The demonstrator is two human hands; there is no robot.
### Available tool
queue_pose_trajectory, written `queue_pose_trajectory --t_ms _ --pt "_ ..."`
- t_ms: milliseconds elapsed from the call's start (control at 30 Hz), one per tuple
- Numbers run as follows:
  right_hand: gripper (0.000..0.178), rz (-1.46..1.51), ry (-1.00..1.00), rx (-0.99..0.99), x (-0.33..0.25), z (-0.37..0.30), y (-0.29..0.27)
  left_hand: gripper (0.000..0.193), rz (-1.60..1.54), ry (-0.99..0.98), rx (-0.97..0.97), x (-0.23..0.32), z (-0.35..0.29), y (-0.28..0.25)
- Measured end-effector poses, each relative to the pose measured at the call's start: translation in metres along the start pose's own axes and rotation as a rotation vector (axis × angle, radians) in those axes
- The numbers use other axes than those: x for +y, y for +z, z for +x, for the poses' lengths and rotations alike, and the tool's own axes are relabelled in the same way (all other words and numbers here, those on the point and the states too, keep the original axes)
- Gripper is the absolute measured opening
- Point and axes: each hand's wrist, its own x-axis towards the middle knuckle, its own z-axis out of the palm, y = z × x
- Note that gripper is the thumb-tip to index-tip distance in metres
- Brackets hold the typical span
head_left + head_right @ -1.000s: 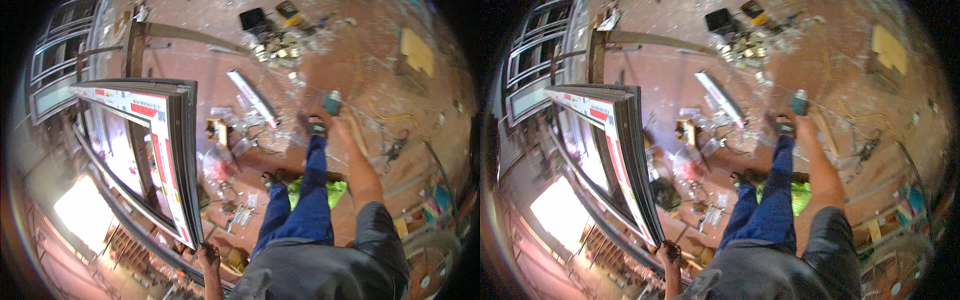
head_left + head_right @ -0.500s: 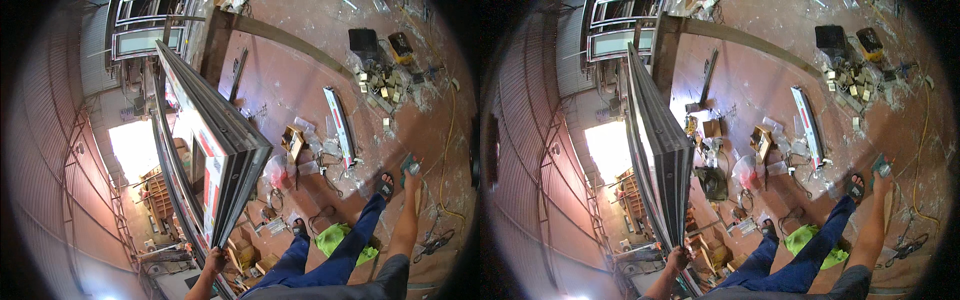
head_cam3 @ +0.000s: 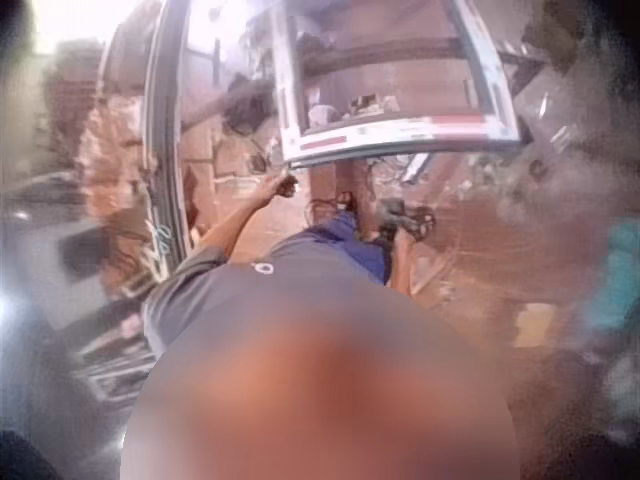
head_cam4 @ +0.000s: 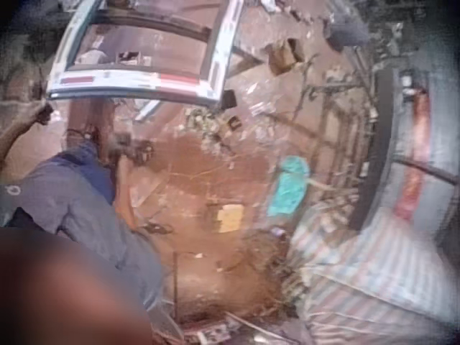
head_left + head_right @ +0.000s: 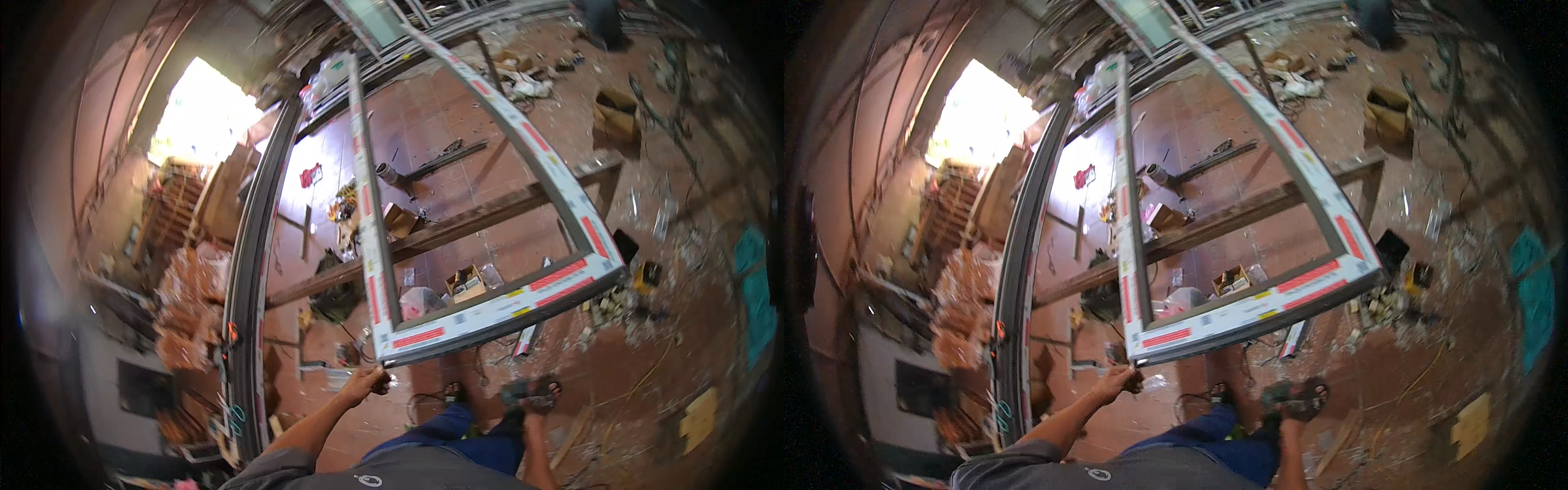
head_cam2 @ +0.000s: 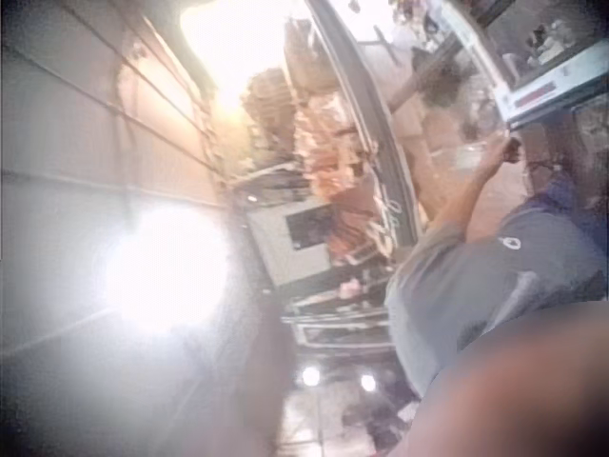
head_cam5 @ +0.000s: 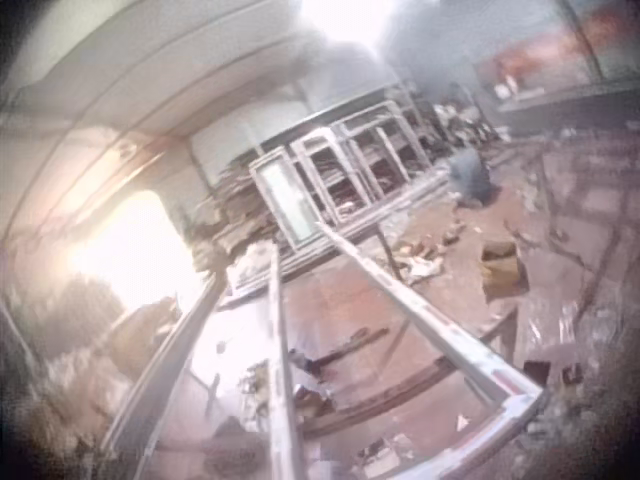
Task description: The person assembles a window frame by aligning metal profiles, drilling holes, and inserting rubber seals. They use a cordless drill and scissors to cut and fit the seals into the frame grooves.
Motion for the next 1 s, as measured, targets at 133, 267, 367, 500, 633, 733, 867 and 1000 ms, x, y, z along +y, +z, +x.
queue_pose_trajectory --t_ms 133,267,367,500,633,733,867,1000 --pt "0.036 0.337 0.43 -0.234 -0.173 -0.136 0.061 0.076 0.638 0.197 -0.12 -0.052 -0.02 -0.003" --pt "0.04 0.389 0.538 -0.499 -0.2 -0.193 0.116 0.093 1.088 0.761 -0.033 -0.069 -0.045 0.039" --pt "0.041 0.267 0.565 -0.594 -0.252 -0.246 0.148 0.087 0.76 0.92 -0.079 -0.081 -0.037 0.048" --pt "0.05 -0.236 0.434 -0.717 -0.292 -0.277 0.164 0.06 0.525 0.829 -0.031 -0.1 -0.037 0.002" --pt "0.057 -0.81 -0.692 -0.494 -0.338 -0.259 0.167 0.047 0.028 0.771 0.129 -0.138 -0.072 -0.059" --pt "0.077 -1.423 -1.318 -0.3 -0.383 -0.232 0.193 0.044 -0.156 0.643 0.157 -0.143 -0.105 -0.085" --pt "0.097 -1.807 -1.395 -0.404 -0.404 -0.184 0.234 0.039 -0.243 0.728 0.121 -0.166 -0.09 -0.095" --pt "0.11 -1.687 -1.547 -0.456 -0.394 -0.132 0.231 0.04 -0.275 0.776 0.237 -0.18 -0.056 -0.078"
